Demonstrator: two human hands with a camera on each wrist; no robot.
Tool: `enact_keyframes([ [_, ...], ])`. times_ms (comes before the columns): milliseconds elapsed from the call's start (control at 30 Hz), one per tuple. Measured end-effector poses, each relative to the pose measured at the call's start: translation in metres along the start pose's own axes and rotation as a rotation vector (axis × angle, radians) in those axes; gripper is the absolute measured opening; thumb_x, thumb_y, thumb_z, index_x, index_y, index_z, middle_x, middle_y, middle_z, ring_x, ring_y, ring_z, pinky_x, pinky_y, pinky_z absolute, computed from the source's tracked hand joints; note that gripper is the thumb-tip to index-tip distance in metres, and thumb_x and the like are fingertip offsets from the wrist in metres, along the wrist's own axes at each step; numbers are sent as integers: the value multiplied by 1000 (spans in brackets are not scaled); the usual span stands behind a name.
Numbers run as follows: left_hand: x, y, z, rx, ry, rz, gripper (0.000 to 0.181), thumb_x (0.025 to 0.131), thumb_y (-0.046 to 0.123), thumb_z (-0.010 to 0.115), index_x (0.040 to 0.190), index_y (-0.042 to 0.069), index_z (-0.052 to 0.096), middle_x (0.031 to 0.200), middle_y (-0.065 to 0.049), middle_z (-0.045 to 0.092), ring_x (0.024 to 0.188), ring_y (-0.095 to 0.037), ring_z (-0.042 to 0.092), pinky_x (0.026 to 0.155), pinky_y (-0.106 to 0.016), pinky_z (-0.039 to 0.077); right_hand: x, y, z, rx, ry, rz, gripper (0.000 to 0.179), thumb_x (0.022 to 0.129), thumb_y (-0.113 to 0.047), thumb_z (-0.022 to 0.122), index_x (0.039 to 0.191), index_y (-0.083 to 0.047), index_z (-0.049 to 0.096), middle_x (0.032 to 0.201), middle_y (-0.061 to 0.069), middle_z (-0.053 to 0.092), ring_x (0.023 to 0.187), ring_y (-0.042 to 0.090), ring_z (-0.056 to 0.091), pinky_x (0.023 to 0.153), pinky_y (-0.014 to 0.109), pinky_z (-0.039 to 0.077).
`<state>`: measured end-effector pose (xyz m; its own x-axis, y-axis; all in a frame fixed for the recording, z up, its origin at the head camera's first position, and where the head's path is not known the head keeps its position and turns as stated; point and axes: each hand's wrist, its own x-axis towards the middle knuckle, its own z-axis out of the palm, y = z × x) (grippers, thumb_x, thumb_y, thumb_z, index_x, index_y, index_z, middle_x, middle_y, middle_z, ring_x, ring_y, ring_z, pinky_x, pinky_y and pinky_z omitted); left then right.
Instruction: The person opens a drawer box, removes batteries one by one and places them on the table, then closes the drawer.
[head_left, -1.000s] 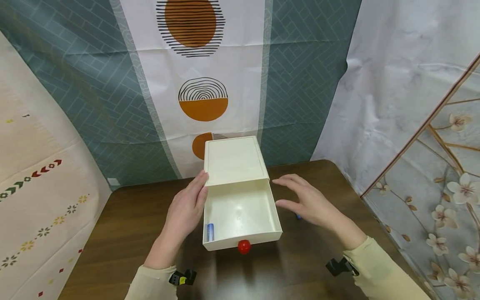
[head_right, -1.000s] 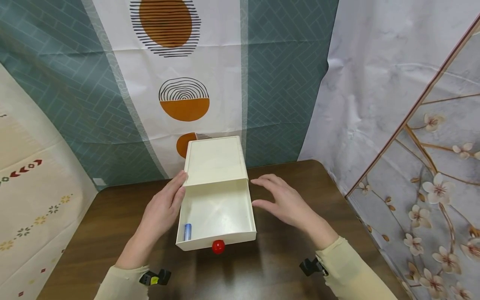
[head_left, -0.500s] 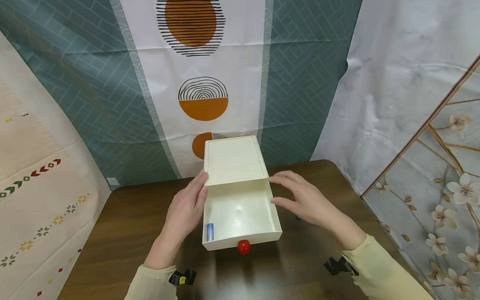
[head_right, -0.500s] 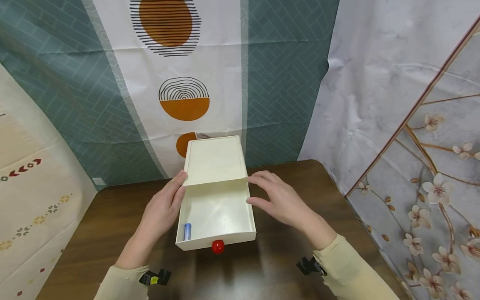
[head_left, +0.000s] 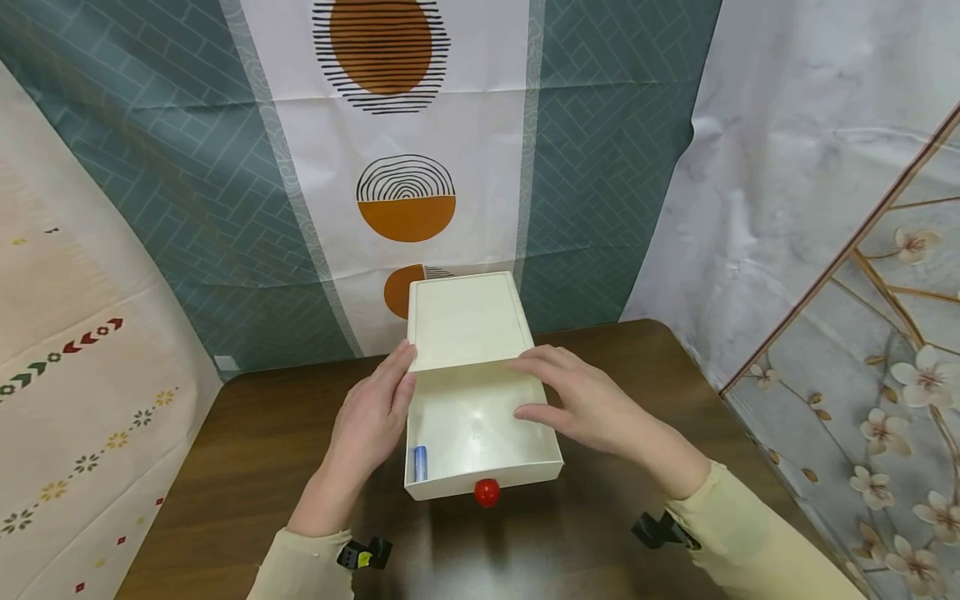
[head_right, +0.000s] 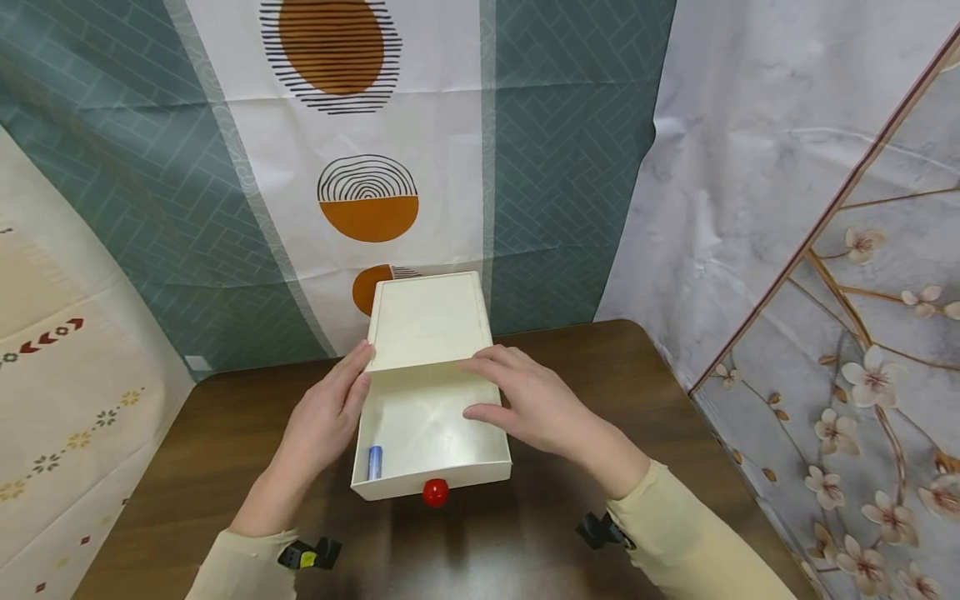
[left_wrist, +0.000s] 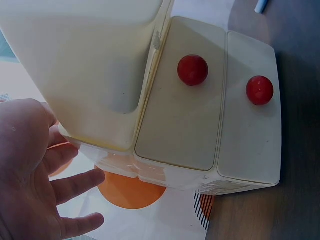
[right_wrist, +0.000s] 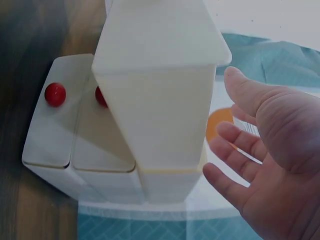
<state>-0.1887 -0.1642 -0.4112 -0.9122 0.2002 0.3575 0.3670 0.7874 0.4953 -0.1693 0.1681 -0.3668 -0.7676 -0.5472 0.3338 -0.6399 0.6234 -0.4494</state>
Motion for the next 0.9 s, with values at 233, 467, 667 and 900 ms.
enact_keyframes([
  [233,0,-2,0,-1,0,0,52,118,24,55,168,11,48,175,-6,41,154,-37,50,122,-65,39,11,-11,6,-23,-43,-64,59,98,-36,87,151,-18,68,144,-6,65,129,15,62,104,43,57],
  [467,1,-3,0,-3,7,16,52,118,24,54,168,10,49,175,-6,42,152,-38,51,122,-64,41,16,-20,14,-45,-93,-115,58,98,-39,87,149,-19,69,145,-3,65,132,17,64,107,43,57],
  [667,1,-3,1,-6,2,11,52,118,24,54,168,10,48,175,-6,41,153,-38,51,122,-66,40,20,-27,21,-58,-98,-175,57,97,-39,88,147,-18,71,140,-2,68,125,18,66,102,41,60],
  [900,0,-4,1,-12,7,18,52,118,24,55,168,11,49,175,-6,42,152,-38,52,121,-65,41,26,-35,28,-115,-132,-223,57,96,-39,90,144,-17,72,140,-1,68,124,18,66,99,39,60],
])
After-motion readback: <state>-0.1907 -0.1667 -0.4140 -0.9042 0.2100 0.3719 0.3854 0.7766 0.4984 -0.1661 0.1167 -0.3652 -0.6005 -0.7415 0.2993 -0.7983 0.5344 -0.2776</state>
